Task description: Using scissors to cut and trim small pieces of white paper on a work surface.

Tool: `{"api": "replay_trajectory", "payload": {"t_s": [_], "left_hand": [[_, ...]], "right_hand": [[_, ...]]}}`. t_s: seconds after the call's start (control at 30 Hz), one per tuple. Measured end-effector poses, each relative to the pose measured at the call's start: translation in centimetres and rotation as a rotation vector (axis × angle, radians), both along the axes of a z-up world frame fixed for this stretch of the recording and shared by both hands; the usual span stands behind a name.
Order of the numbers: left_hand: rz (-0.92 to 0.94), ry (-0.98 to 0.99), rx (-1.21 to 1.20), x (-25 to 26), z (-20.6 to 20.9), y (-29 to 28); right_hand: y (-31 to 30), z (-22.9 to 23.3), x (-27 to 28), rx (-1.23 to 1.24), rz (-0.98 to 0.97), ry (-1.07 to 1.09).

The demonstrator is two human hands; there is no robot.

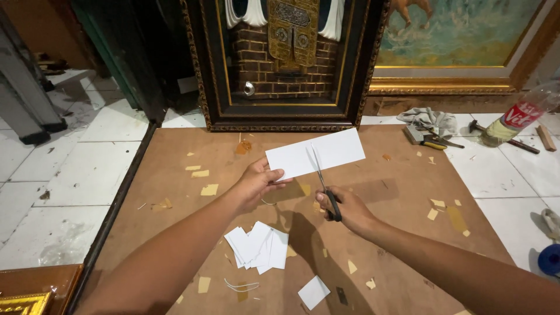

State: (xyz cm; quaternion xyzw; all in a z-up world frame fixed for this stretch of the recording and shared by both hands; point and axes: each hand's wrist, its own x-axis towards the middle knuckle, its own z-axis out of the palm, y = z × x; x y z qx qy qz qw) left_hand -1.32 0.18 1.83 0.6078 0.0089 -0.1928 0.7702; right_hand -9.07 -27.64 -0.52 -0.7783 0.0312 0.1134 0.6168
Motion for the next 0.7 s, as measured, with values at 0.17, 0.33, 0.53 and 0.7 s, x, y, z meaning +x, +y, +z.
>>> {"api": "replay_trajectory", "payload": {"t_s": [0.17,0.33,0.53,0.7], "left_hand": [[-0.001,0.004,0.002,0.0,0.3,0.2],[-0.016,-0.001,0.026,0.0,0.2,0.3],[-0.033,0.018,0.015,0.7,-0.2,0.1],[-0.039,0.030,0.017,1.4,-1.4,0.3]], "right_hand": [[-0.2,-0.9,0.3,0.017,0.008,-0.037],[0.1,-0.1,-0.4,0.024,-0.008,-0.068],[0.5,-0.1,-0.6,0.057,-0.028,-0.064],[0.3,0.7,-0.6,0.063,-0.059,-0.024]]}}
